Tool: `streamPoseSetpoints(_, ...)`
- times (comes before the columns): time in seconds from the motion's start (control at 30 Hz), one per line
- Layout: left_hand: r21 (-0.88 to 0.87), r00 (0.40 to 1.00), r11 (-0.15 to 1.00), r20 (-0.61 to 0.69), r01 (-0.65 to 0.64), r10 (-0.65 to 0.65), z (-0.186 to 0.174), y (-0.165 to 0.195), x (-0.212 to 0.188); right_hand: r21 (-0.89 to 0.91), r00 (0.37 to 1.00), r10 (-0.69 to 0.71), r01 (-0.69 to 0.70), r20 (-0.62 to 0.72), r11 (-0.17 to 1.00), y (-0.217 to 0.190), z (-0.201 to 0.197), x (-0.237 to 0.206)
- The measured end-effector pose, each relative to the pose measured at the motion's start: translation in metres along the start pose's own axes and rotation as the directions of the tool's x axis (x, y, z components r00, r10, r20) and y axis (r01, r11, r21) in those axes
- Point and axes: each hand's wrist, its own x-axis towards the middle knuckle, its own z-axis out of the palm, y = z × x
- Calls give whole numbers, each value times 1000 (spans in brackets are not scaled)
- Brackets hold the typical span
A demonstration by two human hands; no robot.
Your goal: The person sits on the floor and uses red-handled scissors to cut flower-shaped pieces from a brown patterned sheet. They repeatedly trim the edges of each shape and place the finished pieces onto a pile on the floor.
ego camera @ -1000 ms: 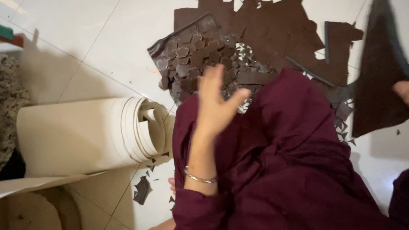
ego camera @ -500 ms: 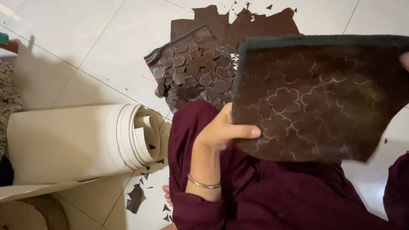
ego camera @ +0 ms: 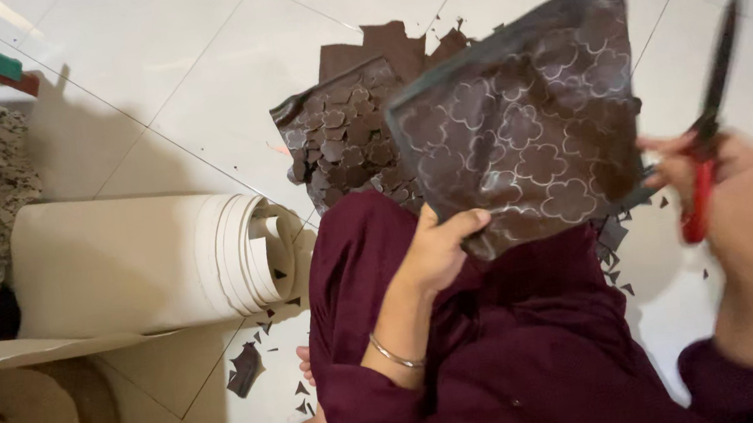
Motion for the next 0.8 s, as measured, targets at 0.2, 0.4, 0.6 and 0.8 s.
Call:
streamPoseSetpoints(0.2, 33, 964, 965, -46, -259, 260, 33, -33, -1, 529, 998, 38, -9, -44, 848, 21, 50, -39)
streamPoseSetpoints(0.4, 425, 926, 823, 141, -377, 351, 62, -39, -15, 772, 999, -35, 20, 3, 635, -8, 58, -34)
streamPoseSetpoints(0.6, 129, 859, 957, 483, -261, 169, 49, 9, -15, 475, 971, -231, 234, -65, 849, -55, 26, -15)
streamPoseSetpoints(0.8, -275, 853, 959, 515, 71, 84, 41, 50, -11, -20, 911, -411, 412, 34, 911, -84, -21, 11)
